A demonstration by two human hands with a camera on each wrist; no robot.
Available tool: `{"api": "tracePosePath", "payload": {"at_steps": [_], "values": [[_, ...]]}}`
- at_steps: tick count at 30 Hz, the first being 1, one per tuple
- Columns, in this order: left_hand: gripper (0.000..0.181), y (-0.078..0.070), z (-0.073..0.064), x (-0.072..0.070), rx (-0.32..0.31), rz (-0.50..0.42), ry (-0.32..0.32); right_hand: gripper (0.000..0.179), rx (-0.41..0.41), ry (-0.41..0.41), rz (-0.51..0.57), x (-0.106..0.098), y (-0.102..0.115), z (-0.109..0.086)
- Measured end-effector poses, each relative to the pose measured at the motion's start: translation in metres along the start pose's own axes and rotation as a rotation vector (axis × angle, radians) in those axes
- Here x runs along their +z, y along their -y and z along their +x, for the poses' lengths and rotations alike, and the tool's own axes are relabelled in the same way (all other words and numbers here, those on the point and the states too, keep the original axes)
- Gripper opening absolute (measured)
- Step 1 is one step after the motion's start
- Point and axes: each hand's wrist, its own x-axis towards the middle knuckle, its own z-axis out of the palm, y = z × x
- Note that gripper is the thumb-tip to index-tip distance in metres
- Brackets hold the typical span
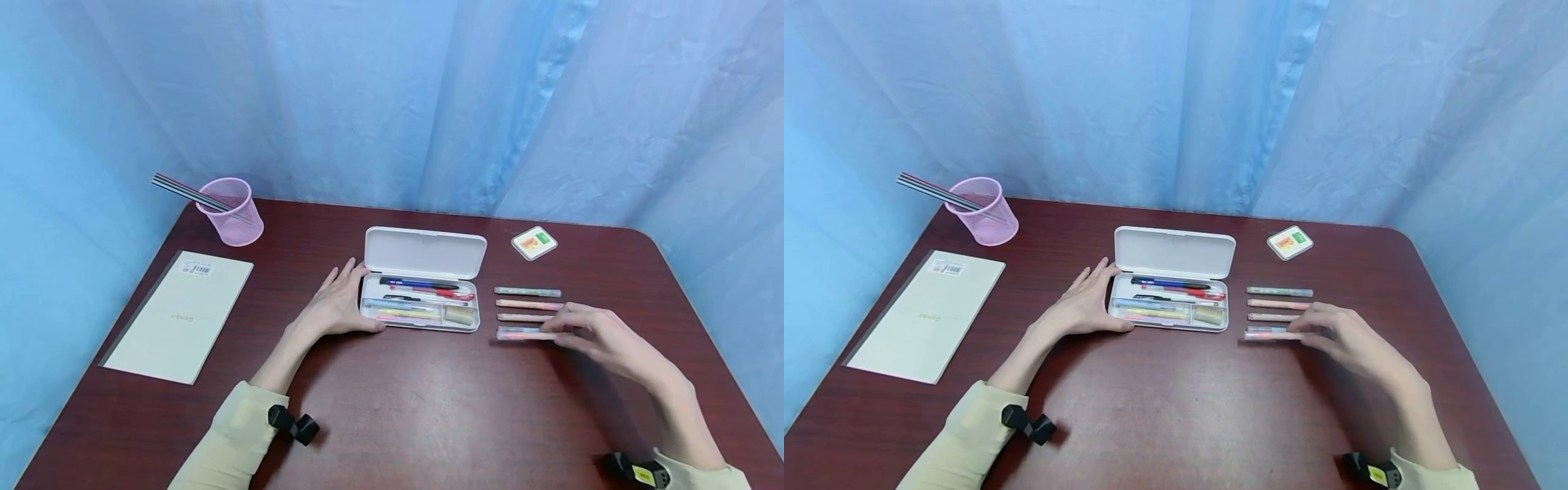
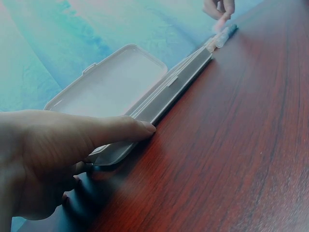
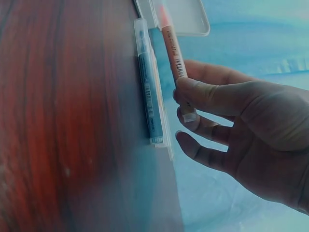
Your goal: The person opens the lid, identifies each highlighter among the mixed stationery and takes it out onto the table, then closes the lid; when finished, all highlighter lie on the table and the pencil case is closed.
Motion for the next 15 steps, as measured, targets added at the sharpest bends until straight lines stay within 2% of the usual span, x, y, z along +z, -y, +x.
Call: {"api": "tracePosePath", "payload": {"at_steps": [7, 15], "values": [[0.106, -0.0004, -0.0001, 0.0005, -0.004, -0.003, 0.010, 0.041, 0.026, 0.056, -0.018, 0.0008, -0.0071, -0.0039], [0.103, -0.0004, -0.0005, 0.0001, 0.007, -0.006, -0.008, 0.039, 0.052, 0.088, -0.013, 0.0005, -0.0073, -0.0034]]}}
